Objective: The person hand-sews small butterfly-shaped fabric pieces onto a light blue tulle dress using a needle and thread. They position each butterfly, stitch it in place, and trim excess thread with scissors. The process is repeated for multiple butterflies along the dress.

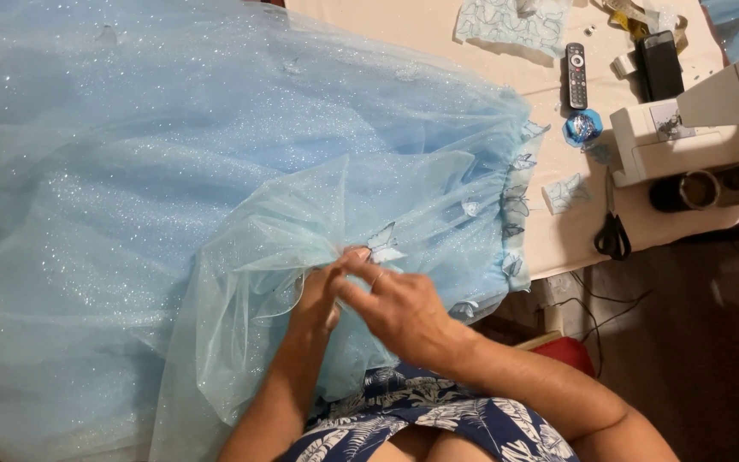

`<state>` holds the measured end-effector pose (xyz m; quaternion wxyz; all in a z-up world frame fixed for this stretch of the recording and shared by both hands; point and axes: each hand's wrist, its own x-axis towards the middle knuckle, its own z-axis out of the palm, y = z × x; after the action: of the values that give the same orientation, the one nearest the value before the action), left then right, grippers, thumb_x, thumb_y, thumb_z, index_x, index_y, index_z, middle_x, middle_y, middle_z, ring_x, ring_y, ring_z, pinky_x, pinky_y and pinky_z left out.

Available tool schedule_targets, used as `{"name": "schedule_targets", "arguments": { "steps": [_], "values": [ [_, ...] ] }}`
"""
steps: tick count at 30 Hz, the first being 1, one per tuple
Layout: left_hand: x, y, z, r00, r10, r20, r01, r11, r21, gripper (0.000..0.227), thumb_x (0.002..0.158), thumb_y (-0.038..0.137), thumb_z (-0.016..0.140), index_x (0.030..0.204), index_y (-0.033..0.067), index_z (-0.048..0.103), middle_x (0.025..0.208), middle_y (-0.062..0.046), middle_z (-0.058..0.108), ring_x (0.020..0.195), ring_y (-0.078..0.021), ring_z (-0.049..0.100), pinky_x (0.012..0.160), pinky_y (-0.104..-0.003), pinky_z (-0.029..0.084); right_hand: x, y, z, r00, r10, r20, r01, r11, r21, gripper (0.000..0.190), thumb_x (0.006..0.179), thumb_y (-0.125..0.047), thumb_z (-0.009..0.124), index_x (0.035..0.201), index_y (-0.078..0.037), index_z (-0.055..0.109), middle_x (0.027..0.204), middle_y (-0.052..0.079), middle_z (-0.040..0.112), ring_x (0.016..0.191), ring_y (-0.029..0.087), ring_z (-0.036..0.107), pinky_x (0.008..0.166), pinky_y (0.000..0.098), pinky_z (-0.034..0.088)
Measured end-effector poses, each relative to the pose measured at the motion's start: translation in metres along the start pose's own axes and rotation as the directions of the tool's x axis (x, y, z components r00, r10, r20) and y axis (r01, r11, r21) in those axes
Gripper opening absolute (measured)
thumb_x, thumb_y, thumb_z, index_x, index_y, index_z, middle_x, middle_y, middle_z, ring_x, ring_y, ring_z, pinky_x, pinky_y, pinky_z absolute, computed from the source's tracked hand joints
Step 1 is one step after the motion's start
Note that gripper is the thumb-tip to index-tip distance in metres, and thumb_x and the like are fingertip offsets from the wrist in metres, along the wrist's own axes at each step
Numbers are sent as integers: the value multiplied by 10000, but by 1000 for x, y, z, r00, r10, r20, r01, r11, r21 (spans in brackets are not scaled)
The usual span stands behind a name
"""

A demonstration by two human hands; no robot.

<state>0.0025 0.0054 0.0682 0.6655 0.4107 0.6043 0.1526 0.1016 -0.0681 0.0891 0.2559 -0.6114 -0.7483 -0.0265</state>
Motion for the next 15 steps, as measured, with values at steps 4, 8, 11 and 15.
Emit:
{"name": "schedule_targets", "arguments": {
  "steps": [4,8,11,15],
  "values": [
    [-22,30,-6,982,-169,79,185,945,-268,318,815,228,722,1043,9,762,1033,-69,718,984,-174,661,894,-258,480,-10,-15,2,995,-58,82,42,981,192,367,823,77,563,1147,-94,592,1052,170,659,665,287,696,448,384,528],
    [-2,14,-8,972,-202,121,229,929,-290,135,850,188,771,764,112,701,742,26,644,685,-124,614,741,-265,499,-11,-22,0,965,-79,252,7,961,277,363,822,44,591,1167,-50,534,1181,173,593,831,354,628,562,465,500],
    [10,2,-10,975,-149,163,195,927,-322,82,875,159,745,825,98,723,818,12,696,790,-129,663,886,-271,518,-10,-24,-2,979,-176,99,141,948,284,349,851,124,559,1184,20,562,1109,172,621,873,292,620,682,403,532],
    [-7,22,-9,976,-145,163,185,948,-261,156,866,151,711,985,61,756,949,-11,725,916,-145,674,957,-268,498,-8,-28,-8,974,-225,35,207,938,277,284,929,63,572,1201,-16,589,1168,172,632,887,291,652,649,390,540]
  ]
}}
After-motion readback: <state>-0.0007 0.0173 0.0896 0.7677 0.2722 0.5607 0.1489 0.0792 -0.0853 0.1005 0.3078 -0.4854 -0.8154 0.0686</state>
